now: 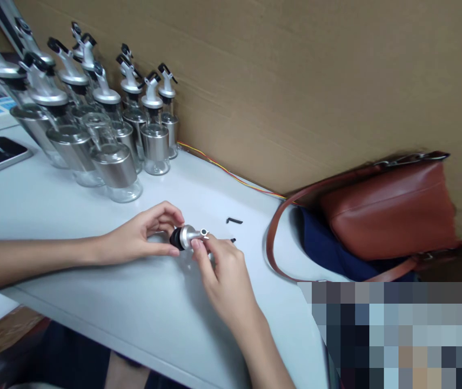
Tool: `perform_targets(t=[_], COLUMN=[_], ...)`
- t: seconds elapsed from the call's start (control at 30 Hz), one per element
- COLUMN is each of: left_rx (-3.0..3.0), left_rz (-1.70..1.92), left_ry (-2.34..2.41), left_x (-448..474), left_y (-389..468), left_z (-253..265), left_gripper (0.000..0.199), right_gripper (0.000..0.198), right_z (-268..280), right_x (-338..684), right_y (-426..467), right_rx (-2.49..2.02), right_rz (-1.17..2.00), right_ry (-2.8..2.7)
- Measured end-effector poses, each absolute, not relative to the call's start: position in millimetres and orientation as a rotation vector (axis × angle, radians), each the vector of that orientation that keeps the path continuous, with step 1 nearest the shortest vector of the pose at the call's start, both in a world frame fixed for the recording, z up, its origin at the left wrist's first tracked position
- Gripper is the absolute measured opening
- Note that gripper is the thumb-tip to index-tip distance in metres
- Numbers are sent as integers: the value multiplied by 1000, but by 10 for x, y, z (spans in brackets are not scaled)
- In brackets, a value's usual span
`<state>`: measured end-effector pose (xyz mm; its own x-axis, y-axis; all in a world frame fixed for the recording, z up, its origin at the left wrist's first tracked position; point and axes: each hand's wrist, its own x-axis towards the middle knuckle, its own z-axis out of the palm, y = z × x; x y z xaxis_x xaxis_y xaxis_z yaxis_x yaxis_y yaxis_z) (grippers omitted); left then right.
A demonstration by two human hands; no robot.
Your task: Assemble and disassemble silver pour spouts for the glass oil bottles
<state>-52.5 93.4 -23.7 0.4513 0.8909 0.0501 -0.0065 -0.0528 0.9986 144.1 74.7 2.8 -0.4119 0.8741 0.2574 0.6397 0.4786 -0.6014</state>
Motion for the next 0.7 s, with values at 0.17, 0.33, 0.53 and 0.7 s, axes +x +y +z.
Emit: perform_targets(t=[0.17,0.33,0.53,0.7], left_rx=[1652,1775,1630,1297], left_rz=[968,952,967,840], left_ry=[869,866,904,783], left_x=[-543,-561,-547,-514], left_y=[930,948,940,983], left_z=[-283,-277,-239,-231], left_gripper=[39,35,37,29], right_gripper=[36,17,17,17], right_z=[21,-12,-24,-7], right_x=[1432,1439,1454,1459], right_y=[738,743,754,757], right_rx=[-1245,-1261,-1015,-972], right_rz=[619,568,396,374], right_ry=[-2180,-2090,-2018,-2023])
